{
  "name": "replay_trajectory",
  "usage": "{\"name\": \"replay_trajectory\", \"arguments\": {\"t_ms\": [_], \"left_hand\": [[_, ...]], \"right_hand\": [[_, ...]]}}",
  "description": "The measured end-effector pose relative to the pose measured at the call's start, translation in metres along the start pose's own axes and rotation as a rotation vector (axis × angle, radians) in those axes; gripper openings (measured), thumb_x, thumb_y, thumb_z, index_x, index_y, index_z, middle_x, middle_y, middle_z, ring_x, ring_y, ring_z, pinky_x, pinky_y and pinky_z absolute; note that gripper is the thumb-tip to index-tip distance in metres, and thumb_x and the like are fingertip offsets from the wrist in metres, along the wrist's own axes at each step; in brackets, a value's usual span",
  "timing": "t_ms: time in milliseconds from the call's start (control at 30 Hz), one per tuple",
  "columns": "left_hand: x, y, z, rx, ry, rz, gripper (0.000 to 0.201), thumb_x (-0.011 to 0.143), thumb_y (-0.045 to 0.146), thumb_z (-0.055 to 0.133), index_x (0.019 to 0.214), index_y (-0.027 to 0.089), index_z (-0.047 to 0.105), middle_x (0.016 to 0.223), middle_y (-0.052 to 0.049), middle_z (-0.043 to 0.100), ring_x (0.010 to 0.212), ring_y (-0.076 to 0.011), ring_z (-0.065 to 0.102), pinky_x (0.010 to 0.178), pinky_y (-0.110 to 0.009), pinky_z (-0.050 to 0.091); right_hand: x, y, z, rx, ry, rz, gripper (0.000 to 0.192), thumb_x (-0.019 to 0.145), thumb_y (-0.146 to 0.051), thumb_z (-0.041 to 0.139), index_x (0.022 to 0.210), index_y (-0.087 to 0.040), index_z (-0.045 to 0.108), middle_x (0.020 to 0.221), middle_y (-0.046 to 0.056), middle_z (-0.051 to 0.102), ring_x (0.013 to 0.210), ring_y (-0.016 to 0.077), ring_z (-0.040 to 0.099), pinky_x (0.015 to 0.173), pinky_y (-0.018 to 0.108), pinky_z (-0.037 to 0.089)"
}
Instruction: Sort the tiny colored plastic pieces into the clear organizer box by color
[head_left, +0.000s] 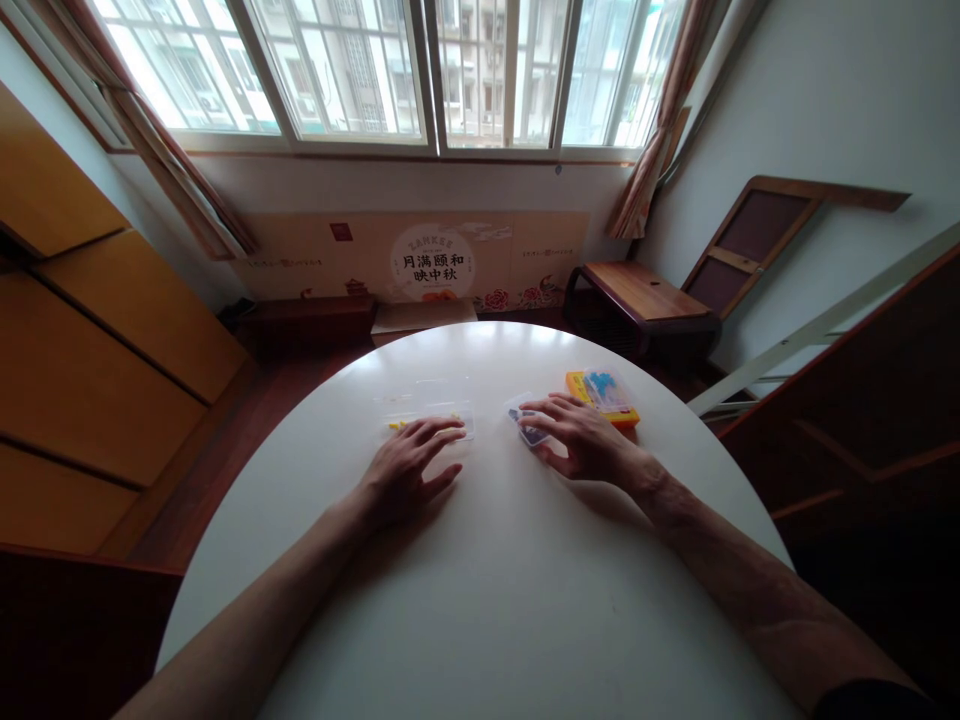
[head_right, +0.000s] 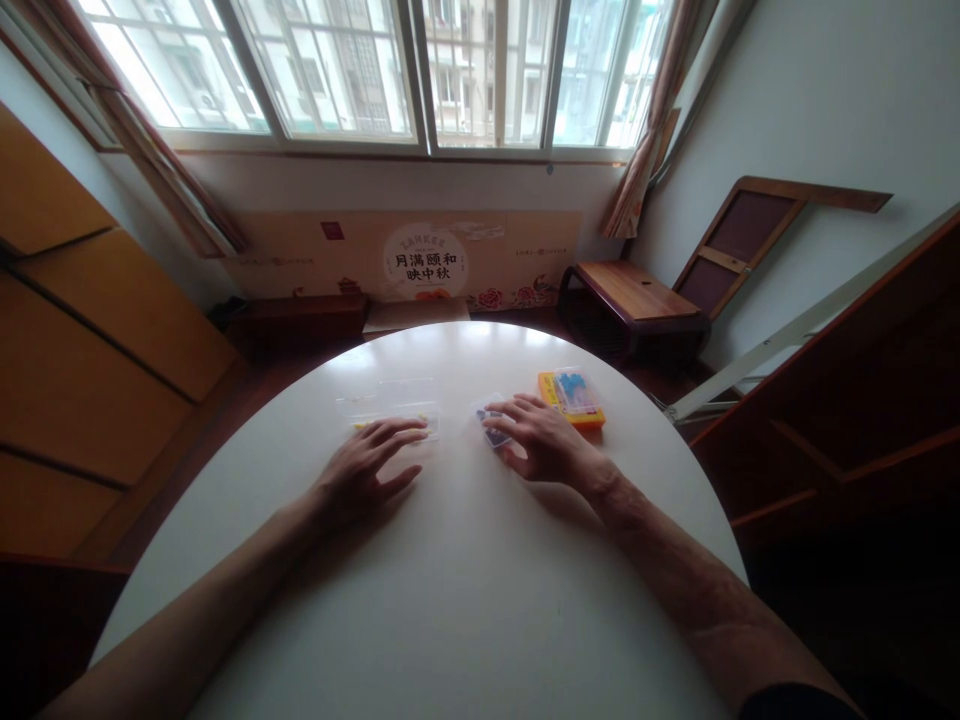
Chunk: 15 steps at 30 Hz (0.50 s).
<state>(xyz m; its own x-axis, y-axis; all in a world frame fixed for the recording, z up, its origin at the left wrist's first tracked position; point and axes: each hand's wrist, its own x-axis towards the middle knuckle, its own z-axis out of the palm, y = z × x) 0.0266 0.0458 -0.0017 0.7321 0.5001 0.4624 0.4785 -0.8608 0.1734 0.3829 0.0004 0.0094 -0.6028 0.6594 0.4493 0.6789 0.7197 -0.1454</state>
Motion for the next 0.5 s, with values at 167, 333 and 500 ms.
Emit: {"name": "replay_trajectory", "arguments": {"t_ms": [167,333,500], "left_hand": [[-0.001,-0.002,0.000,-0.002,-0.038,-0.033,0.037,0.105,0.036,0.063,0.141,0.029,0.065,0.151,-0.009,0.068,0.136,-0.0306,0.067,0.113,-0.052,0.057],[-0.004,-0.003,0.002,-0.018,-0.070,-0.046,0.037,0.105,0.036,0.063,0.140,0.028,0.066,0.151,-0.009,0.068,0.136,-0.0301,0.066,0.111,-0.050,0.059],[-0.004,-0.002,0.002,-0.023,-0.069,-0.038,0.038,0.104,0.034,0.063,0.141,0.028,0.066,0.150,-0.009,0.069,0.134,-0.0298,0.067,0.110,-0.049,0.059]], "right_hand": [[-0.004,0.012,0.004,-0.058,0.033,0.138,0.045,0.096,-0.022,0.072,0.140,-0.027,0.068,0.142,0.010,0.072,0.123,0.0334,0.068,0.112,0.054,0.053],[-0.007,0.020,0.002,-0.141,0.060,0.230,0.037,0.097,-0.025,0.071,0.134,-0.025,0.072,0.137,0.010,0.075,0.120,0.0351,0.068,0.112,0.055,0.050],[-0.009,0.025,-0.001,-0.222,0.063,0.279,0.036,0.094,-0.023,0.072,0.129,-0.021,0.073,0.134,0.012,0.075,0.119,0.0352,0.067,0.113,0.053,0.047]]}}
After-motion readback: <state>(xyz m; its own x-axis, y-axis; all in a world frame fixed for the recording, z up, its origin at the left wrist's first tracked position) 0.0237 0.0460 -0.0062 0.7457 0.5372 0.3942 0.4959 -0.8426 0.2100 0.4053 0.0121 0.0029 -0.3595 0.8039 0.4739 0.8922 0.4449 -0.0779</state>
